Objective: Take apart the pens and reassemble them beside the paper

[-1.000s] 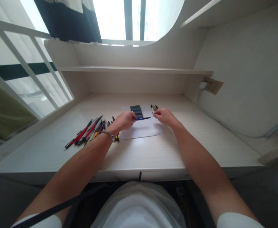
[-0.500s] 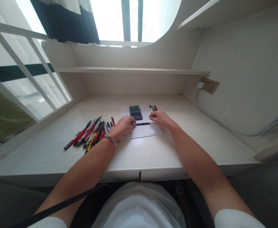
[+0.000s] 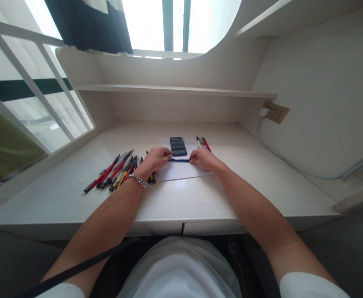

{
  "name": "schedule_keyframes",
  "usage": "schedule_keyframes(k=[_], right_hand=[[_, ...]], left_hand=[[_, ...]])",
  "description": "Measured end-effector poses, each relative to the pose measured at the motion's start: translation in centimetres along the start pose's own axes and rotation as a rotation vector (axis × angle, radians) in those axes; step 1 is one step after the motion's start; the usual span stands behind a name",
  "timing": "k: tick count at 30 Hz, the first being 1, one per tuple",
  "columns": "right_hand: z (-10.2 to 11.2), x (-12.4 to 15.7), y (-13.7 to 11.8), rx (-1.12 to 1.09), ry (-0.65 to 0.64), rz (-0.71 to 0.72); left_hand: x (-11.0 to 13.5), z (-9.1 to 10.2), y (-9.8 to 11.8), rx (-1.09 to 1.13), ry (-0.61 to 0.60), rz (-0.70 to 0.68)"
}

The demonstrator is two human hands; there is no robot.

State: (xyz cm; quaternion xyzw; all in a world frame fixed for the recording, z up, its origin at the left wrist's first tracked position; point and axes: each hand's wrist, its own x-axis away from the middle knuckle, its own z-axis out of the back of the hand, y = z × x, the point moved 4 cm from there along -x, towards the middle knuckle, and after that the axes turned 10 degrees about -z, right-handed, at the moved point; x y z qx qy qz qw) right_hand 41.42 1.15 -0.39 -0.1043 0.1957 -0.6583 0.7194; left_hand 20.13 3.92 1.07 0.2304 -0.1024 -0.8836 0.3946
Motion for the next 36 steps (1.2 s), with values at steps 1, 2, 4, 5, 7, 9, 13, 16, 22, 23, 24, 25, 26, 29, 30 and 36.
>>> schedule_keyframes(k=[1,2,4,5,7,9,13,16,22,23,24,25,26,29,30,36], right_hand=[[0.0,0.0,-0.1,-0.005,0.009,0.008],[0.0,0.0,-0.1,-0.024,0.013,0.014],[0.1,0.1,-0.4,-0.094,0.013,0.023],[0.2,0.2,-0.5,-0.136,0.015,0.029],[0.5,0.4,-0.9,-0.205,0.033,0.049],[0.7,0.5,-1.2,-0.270,0.050,0.067],[0.7,0.5,-1.4,-0.401,-0.045,0.043],[0.4,0.4,-1.3,-0.445,-0.184,-0.023],[-0.1,0.6,-1.2,-0.581,-0.270,-0.137],[-0.2,0.6,-1.3,-0.591,-0.268,-0.140],[-0.2,0.6,-1.4,-0.597,-0.263,-0.142],[-0.2,0.7,-1.4,-0.597,-0.254,-0.141],[-0.2,0.7,-1.5,-0.590,-0.244,-0.136],[-0.1,0.7,-1.8,-0.566,-0.190,-0.095],[-0.1,0.7,-1.8,-0.572,-0.173,-0.077],[-0.3,0.5,-1.4,-0.702,-0.153,-0.025]], left_hand=[[0.0,-0.1,0.4,0.000,-0.008,-0.022],[0.1,-0.2,0.9,0.000,-0.020,-0.041],[0.2,-0.4,1.6,0.003,-0.053,-0.076],[0.2,-0.6,1.9,0.005,-0.075,-0.098],[0.3,-0.9,2.3,0.009,-0.122,-0.146],[0.3,-1.2,2.4,0.014,-0.136,-0.168],[0.2,-0.8,2.2,0.032,-0.027,-0.148],[0.2,-0.5,2.0,0.048,0.041,-0.114],[0.2,-0.4,2.0,0.047,0.060,-0.107],[0.2,-0.3,2.0,0.050,0.059,-0.112],[0.2,-0.3,2.0,0.052,0.059,-0.118],[0.3,-0.3,2.0,0.053,0.058,-0.123],[0.3,-0.3,2.0,0.053,0.055,-0.123],[0.3,-0.3,1.7,0.046,0.037,-0.106],[0.3,-0.3,1.7,0.048,0.028,-0.103],[0.2,-0.3,1.5,0.068,-0.018,-0.107]])
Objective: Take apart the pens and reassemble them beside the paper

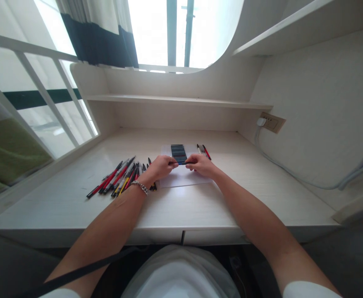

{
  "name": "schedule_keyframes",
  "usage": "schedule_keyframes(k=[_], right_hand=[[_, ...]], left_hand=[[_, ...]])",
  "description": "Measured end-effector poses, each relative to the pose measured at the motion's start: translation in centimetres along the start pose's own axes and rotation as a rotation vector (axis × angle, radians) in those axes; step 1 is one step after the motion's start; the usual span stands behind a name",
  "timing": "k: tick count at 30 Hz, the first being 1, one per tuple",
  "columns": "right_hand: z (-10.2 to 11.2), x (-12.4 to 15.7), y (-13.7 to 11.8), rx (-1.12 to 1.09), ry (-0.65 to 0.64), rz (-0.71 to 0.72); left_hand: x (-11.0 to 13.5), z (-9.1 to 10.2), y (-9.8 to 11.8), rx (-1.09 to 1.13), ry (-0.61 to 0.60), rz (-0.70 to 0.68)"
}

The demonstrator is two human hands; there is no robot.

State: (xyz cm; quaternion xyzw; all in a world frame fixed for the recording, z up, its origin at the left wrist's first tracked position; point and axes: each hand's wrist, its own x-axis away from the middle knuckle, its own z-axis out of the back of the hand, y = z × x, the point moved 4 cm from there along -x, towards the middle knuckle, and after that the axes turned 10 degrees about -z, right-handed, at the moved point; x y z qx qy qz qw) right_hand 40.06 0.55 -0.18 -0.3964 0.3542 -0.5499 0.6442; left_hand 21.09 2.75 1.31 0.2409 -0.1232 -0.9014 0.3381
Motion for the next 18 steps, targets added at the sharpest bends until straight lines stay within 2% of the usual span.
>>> schedule_keyframes(k=[5,13,18], right_hand=[[-0.15,-0.21,0.43,0.024,-0.071,-0.110],[-0.08,0.42,-0.41,-0.025,0.007,-0.010],[0.05,0.53,-0.48,-0.011,-0.010,-0.106]], left_hand=[[0.13,0.24,0.01,0.023,0.023,0.016],[0.26,0.05,0.05,-0.003,-0.023,-0.019],[0.21,-0.02,-0.04,-0.004,-0.004,-0.024]])
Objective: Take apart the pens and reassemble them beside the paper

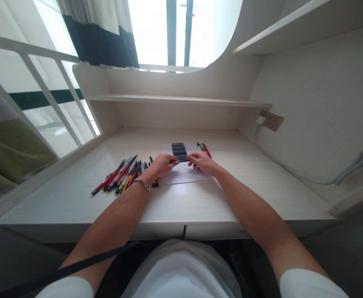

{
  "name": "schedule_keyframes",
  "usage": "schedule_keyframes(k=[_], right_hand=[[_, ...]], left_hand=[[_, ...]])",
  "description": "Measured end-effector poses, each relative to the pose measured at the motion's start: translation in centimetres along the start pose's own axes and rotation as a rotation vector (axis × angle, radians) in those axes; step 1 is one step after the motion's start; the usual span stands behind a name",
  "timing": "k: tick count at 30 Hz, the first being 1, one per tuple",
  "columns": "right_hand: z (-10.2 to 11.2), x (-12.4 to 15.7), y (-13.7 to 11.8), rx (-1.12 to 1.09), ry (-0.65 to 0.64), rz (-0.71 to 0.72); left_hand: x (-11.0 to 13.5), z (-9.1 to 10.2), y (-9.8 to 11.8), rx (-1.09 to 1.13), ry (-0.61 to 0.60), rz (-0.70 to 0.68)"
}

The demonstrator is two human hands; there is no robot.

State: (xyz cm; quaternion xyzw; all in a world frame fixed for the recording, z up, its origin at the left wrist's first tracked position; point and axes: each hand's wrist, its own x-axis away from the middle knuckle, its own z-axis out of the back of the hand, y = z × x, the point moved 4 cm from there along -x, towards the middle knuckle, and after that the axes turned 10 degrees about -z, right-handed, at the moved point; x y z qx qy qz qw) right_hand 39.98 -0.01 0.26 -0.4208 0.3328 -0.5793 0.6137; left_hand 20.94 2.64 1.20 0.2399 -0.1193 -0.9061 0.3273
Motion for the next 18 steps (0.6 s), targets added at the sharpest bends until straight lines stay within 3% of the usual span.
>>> schedule_keyframes(k=[8,16,18], right_hand=[[0.01,-0.01,-0.18,-0.013,0.043,0.066],[-0.02,-0.30,0.43,0.067,0.022,-0.043],[-0.22,-0.31,0.30,0.093,0.032,-0.014]], left_hand=[[0.15,-0.26,0.23,0.058,-0.003,0.000],[0.18,-0.10,0.31,0.040,0.014,0.011],[0.12,-0.16,0.30,0.012,0.009,0.000]])
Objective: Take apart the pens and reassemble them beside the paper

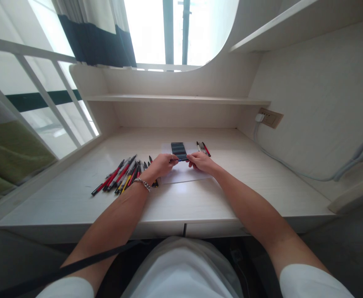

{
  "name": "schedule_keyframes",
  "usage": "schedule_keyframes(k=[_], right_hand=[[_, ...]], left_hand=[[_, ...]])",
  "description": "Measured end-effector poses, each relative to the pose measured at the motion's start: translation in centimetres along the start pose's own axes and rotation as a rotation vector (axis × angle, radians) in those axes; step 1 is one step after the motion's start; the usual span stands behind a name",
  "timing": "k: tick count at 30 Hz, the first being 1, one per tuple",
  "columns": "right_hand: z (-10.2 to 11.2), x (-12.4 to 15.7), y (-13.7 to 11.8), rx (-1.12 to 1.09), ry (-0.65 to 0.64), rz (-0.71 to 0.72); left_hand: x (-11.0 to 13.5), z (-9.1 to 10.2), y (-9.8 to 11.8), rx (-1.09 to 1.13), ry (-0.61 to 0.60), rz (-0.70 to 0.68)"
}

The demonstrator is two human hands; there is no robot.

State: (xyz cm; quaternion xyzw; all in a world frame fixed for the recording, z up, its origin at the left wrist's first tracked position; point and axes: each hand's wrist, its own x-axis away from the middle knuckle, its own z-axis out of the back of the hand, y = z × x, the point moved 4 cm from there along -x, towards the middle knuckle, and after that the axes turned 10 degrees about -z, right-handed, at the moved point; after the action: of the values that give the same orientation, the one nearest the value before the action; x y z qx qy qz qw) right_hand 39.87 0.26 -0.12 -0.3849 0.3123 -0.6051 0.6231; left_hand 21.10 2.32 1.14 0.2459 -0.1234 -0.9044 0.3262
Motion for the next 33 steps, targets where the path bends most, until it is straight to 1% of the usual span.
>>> schedule_keyframes(k=[3,5,7,10,13,16,19,21,23,27,28,33], right_hand=[[-0.22,0.09,-0.24,-0.049,0.012,0.084],[-0.25,0.11,-0.18,-0.104,0.005,0.100],[-0.21,0.07,-0.02,-0.116,-0.012,0.080],[-0.14,-0.04,0.19,-0.049,-0.034,0.006],[-0.08,-0.13,0.26,0.033,-0.001,-0.044],[-0.25,-0.18,0.14,0.048,0.024,0.026],[-0.41,-0.27,0.20,-0.047,0.008,0.114],[-0.39,-0.35,0.31,-0.077,-0.002,0.136],[-0.32,-0.40,0.36,-0.053,-0.009,0.118],[-0.27,-0.39,0.40,0.072,0.004,0.012],[-0.29,-0.37,0.34,0.090,0.012,0.013],[-0.46,-0.32,0.09,-0.002,0.020,0.136]], left_hand=[[-0.05,-0.19,-0.17,-0.040,-0.026,0.002],[-0.04,-0.27,-0.31,-0.037,-0.037,0.013],[-0.02,-0.28,-0.37,-0.017,-0.034,0.014],[0.01,-0.27,-0.31,0.012,-0.027,0.012],[0.01,-0.34,-0.28,0.023,-0.031,0.025],[0.01,-0.47,-0.33,0.004,-0.045,0.018],[-0.01,-0.62,-0.54,-0.006,-0.056,0.006],[-0.06,-0.68,-0.67,0.001,-0.051,0.004],[-0.12,-0.71,-0.69,0.009,-0.046,0.004],[-0.14,-0.68,-0.44,0.026,-0.045,0.012],[-0.12,-0.69,-0.37,0.031,-0.049,0.012],[0.01,-0.79,-0.48,0.047,-0.068,0.029]])
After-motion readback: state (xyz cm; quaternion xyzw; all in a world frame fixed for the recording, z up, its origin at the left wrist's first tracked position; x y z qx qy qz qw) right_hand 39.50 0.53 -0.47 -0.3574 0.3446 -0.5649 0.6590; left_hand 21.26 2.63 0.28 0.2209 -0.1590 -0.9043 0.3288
